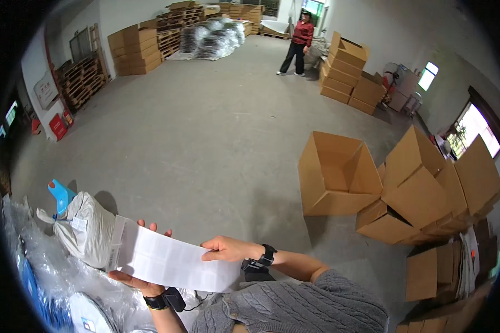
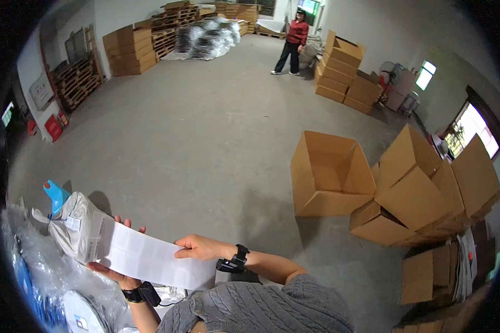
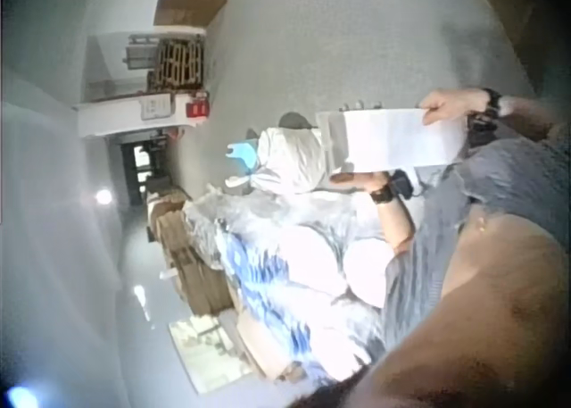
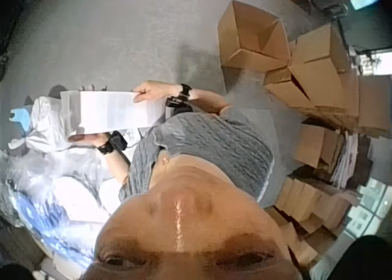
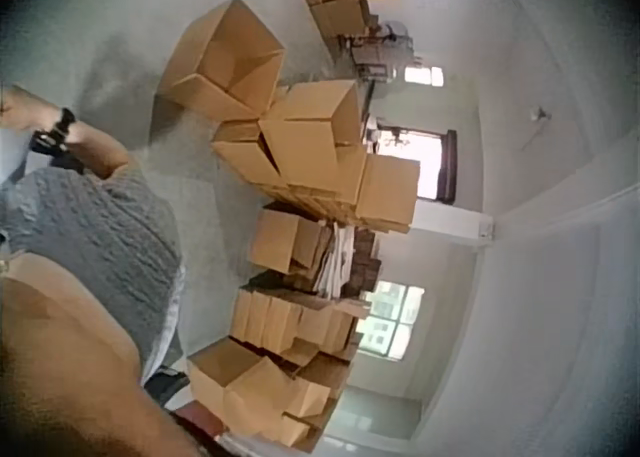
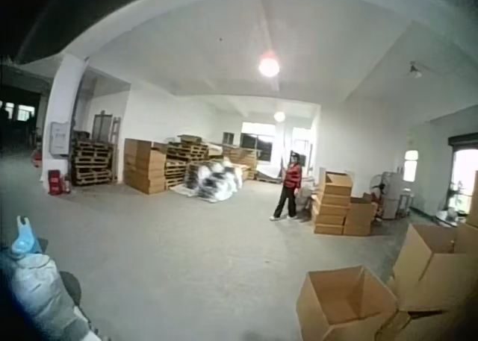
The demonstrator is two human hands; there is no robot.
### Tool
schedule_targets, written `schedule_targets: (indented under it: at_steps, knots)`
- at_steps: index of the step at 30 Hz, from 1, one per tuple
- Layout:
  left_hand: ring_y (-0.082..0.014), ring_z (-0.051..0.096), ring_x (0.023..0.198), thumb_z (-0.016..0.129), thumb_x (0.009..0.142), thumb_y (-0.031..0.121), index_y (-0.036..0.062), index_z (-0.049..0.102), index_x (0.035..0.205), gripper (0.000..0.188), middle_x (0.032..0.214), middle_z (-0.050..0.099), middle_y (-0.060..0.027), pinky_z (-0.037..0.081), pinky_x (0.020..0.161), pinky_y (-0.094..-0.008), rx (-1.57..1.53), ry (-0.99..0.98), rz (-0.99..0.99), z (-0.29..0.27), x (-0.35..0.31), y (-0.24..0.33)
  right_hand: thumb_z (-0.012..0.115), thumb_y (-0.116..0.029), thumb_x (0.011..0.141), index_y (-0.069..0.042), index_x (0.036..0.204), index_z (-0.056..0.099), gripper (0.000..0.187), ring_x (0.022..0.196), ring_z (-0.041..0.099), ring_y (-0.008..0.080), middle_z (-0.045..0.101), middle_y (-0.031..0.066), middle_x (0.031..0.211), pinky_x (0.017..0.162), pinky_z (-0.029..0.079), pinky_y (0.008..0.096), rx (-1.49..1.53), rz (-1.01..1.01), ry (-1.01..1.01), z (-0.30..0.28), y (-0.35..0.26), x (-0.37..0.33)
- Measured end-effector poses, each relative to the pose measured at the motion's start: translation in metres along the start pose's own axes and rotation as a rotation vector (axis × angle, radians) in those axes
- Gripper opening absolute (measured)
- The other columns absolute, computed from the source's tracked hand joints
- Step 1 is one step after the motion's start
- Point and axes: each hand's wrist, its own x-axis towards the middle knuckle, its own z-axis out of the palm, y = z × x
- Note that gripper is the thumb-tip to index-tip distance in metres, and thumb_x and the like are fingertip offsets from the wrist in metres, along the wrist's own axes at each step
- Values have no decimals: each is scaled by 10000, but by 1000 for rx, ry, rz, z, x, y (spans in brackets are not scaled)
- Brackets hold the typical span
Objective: Attaching barcode labels to large plastic-wrapped circular items and organizing them.
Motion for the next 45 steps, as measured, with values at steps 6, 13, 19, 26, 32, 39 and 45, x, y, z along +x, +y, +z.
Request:
schedule_targets:
  at_steps: [6, 13, 19, 26, 32, 39, 45]
  knots:
    - [-432, 444, 1223, 559, 717, 743, 136, 212, 1462, 1022, 1438, 293, -230, 246, 1022, -692, 73, 89, 105, 16, 27, -21, 611, -227, 896, -23, 1152, 530, 337, 736, 546, 125, 603, 61, 805, 702, 455, 281, -113, -36, 28, -36, -13, 8]
    - [-423, 462, 1201, 461, 824, 699, 72, 285, 1427, 887, 1414, 353, -217, 322, 1031, -582, 168, 117, 6, 11, 52, -68, 746, -204, 731, -118, 1284, 480, 620, 1168, 470, 323, 460, 123, 1300, 950, 430, 432, -692, -645, 421, -78, -69, 20]
    - [-252, 522, 1138, 374, 880, 686, 86, 379, 1374, 778, 1300, 503, -100, 429, 959, -397, 368, 440, -90, 6, 45, -94, 776, -309, 645, -80, 1205, 552, 645, 1199, 427, 323, 492, 120, 1218, 1008, 362, 468, -874, -711, 383, -97, -70, 36]
    - [-250, 496, 1189, 331, 862, 723, 37, 374, 1380, 861, 1325, 490, -111, 404, 1002, -399, 484, 483, -301, 6, 32, -89, 791, -310, 632, -68, 1068, 600, 534, 1026, 518, 289, 551, 98, 1067, 977, 383, 466, -863, -664, 352, -97, -60, 41]
    - [-250, 469, 1235, 331, 838, 746, 60, 299, 1427, 905, 1356, 460, -133, 383, 1032, -390, 438, 259, -252, 9, 41, -90, 758, -166, 675, -80, 864, 594, 264, 878, 549, 268, 579, 42, 855, 935, 398, 448, -720, -672, 276, -101, -52, 50]
    - [-382, 435, 1255, 291, 780, 816, 36, 258, 1430, 1016, 1349, 426, -246, 408, 1009, -485, 336, 342, -72, -2, 65, -32, 673, -20, 790, -62, 864, 562, 141, 807, 603, 188, 637, 43, 823, 955, 428, 432, -332, -548, 275, -115, -51, 63]
    - [-429, 455, 1223, 256, 771, 836, -1, 243, 1427, 1064, 1347, 408, -290, 438, 960, -540, 441, 335, 6, -4, 62, -9, 654, -12, 836, -29, 912, 529, 147, 876, 608, 160, 632, 53, 853, 961, 438, 404, -74, -479, 253, -111, -36, 66]
